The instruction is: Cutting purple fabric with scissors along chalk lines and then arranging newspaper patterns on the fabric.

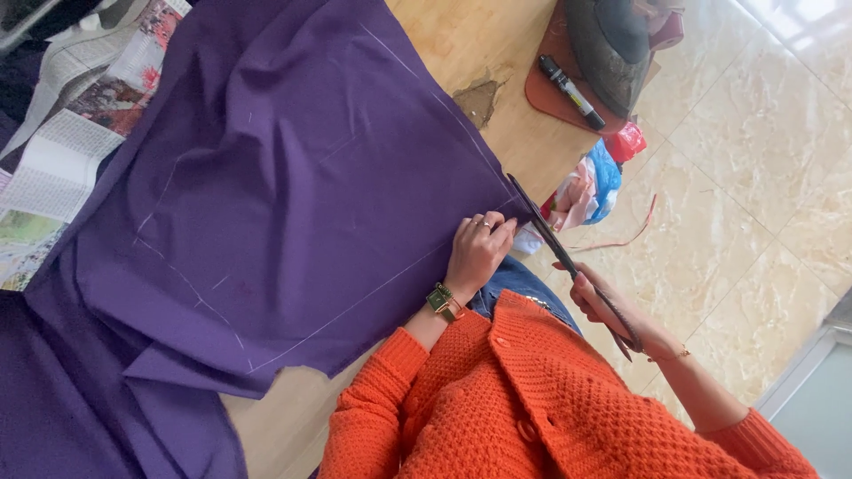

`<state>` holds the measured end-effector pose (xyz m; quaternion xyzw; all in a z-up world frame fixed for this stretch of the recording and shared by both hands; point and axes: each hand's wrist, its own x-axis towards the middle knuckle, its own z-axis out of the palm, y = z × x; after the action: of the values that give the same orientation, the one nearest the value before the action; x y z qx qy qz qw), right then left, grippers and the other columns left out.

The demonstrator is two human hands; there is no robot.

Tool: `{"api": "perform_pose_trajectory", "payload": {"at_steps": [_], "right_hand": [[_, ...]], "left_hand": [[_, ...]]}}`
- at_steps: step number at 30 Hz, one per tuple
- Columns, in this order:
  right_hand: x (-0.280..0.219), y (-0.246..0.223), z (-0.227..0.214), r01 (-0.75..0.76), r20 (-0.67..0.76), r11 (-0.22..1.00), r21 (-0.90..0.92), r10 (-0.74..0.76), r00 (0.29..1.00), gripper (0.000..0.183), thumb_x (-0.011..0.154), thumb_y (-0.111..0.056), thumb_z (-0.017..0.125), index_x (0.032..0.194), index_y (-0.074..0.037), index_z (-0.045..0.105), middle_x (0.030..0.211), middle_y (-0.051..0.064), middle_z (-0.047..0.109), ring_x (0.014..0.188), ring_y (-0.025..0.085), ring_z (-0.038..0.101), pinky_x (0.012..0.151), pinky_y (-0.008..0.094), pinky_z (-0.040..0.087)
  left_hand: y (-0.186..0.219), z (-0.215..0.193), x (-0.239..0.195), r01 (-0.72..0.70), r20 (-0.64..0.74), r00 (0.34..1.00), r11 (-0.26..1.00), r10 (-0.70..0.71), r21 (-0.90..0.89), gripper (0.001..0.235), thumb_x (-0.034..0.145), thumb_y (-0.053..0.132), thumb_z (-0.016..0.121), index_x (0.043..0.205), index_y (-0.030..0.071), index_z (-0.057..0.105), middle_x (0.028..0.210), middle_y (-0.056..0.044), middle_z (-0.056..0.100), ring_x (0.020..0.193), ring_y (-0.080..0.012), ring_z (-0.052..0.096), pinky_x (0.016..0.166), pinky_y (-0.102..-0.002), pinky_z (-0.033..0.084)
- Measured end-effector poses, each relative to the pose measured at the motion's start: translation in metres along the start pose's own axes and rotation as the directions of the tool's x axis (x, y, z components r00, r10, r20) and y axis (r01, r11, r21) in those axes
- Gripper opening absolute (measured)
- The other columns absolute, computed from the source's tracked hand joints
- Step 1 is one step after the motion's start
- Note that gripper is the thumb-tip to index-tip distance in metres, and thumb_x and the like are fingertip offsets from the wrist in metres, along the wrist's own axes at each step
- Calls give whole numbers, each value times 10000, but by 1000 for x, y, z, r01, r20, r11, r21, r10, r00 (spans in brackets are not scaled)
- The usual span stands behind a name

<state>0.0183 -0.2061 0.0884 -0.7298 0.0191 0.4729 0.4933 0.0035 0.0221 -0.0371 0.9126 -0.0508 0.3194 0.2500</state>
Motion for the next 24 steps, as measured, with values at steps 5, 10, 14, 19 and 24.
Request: {"api": "perform_pose_trajectory", "payload": {"at_steps": [5, 10, 14, 19, 24], "right_hand": [[25, -4, -6, -8, 6, 996, -94, 9, 1000, 581, 1015, -595, 379, 1357, -168, 574, 873, 40, 495, 716, 98, 435, 655, 245, 411], [63, 12, -9, 9, -3, 988, -157, -9, 1000, 554, 1015, -638, 396, 1277, -189, 588, 882, 54, 526, 745, 120, 483, 717, 288, 475], [71, 8, -5, 40, -3, 991, -126, -41, 999, 525, 1021, -634, 405, 1262, -198, 570, 830, 29, 480, 702, 93, 453, 648, 249, 446], [64, -12, 2, 56, 1, 994, -98, -56, 998, 497, 1030, -600, 417, 1249, -184, 578, 739, -13, 393, 602, 66, 394, 524, 201, 374], [74, -7, 5, 110, -28, 994, -14, -110, 994, 469, 1037, -539, 496, 1264, -135, 568, 642, -40, 321, 484, 41, 320, 416, 161, 275]], "left_hand": [[1, -6, 4, -12, -13, 1000, 1000, 12, 4, 76, 962, 182, 659, 1013, 175, 715, 852, 7, 537, 751, -168, 567, 653, -308, 474], [2, -7, 5, -17, -26, 1000, 1000, 17, -25, 75, 968, 183, 655, 1012, 171, 715, 853, 6, 536, 749, -167, 561, 654, -305, 474], [1, -6, 3, -12, -33, 999, 1000, 11, -21, 83, 959, 188, 662, 1021, 187, 718, 857, 10, 548, 753, -169, 569, 654, -306, 479], [3, -10, 8, -15, -45, 999, 999, 14, -37, 67, 954, 171, 672, 997, 167, 724, 845, -5, 554, 748, -179, 573, 653, -310, 483], [4, -12, 8, -5, -40, 999, 999, 4, -46, 65, 952, 158, 670, 993, 164, 720, 851, 1, 555, 758, -173, 580, 658, -305, 483]]}}
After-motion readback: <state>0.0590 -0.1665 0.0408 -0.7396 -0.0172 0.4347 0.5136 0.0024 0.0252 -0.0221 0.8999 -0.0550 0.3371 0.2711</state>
